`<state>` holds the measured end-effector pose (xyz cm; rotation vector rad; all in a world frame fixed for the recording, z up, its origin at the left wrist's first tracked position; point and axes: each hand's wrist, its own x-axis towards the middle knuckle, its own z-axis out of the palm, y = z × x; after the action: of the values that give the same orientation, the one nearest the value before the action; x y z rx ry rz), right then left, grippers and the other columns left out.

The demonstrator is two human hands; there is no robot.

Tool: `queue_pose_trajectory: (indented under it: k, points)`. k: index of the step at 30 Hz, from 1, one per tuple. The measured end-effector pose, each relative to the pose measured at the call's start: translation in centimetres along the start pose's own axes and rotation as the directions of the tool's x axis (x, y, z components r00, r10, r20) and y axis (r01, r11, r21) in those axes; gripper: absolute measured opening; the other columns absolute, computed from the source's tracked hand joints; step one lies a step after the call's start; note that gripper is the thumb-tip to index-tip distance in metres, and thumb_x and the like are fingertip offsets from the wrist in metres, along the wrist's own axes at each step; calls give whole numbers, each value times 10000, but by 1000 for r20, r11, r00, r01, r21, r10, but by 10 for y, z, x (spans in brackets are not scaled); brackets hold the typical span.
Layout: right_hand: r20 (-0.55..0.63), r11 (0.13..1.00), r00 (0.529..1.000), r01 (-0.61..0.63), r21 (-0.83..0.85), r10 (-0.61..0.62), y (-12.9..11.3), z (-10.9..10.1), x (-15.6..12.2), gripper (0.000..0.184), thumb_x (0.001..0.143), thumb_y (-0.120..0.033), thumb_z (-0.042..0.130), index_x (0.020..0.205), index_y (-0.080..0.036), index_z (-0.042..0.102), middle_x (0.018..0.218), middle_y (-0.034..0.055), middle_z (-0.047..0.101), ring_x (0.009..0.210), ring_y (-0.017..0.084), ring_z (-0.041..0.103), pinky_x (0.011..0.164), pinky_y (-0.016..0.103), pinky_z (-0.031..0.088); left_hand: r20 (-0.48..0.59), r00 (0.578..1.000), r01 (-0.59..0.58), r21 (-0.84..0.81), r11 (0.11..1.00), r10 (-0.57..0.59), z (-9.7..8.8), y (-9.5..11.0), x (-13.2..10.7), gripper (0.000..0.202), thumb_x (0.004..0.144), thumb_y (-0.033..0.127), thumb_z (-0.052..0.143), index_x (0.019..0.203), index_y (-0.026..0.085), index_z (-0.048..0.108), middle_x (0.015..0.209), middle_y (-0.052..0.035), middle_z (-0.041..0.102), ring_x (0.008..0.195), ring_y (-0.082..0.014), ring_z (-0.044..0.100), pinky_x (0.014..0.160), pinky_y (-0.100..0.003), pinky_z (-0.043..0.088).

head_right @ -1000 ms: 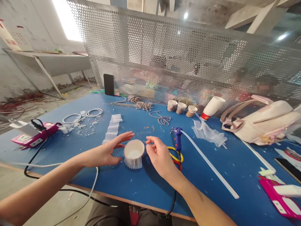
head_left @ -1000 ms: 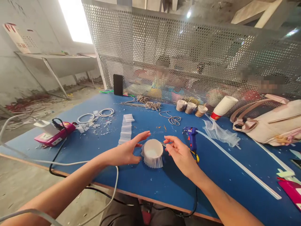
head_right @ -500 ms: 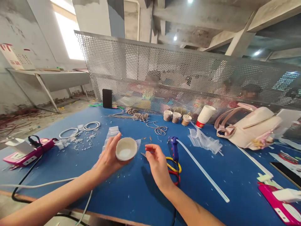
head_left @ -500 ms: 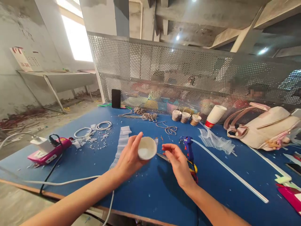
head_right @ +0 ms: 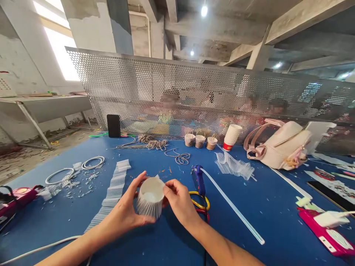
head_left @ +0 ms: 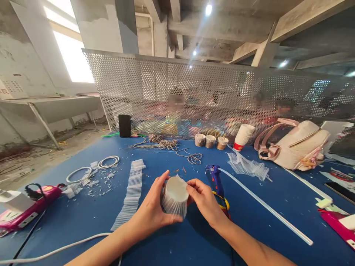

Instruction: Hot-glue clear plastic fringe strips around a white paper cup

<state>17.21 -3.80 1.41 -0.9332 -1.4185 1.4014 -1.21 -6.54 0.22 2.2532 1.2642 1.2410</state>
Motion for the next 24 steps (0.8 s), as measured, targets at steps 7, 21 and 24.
queue_pose_trajectory:
  k: [7,21,24]
  points:
    - [9,981,1000,3,-194,-1,-6,-8,-2,225,847,-403,533,802,-191,594,681,-16,587,594,137,544,541,252,450,243,948,296,-441,847,-205,-2,7,-8,936,675,38,612,1442,312,150,1191,-91,563,1007,-196,633,891,-388,524]
    - [56,762,978,192,-618,-201,-17,-5,-7,155,832,-150,583,685,-182,617,715,2,637,674,138,568,639,250,427,466,837,507,-462,728,-287,-6,22,-14,965,652,62,626,1445,301,131,1302,-99,481,1100,-206,559,994,-390,427]
    - [79,707,967,231,-668,-241,-16,-4,-8,186,839,-122,567,664,-186,580,711,7,631,682,145,567,653,257,423,487,821,536,-479,696,-297,-6,24,-14,980,634,51,615,1447,303,127,1304,-94,474,1069,-199,562,976,-374,430]
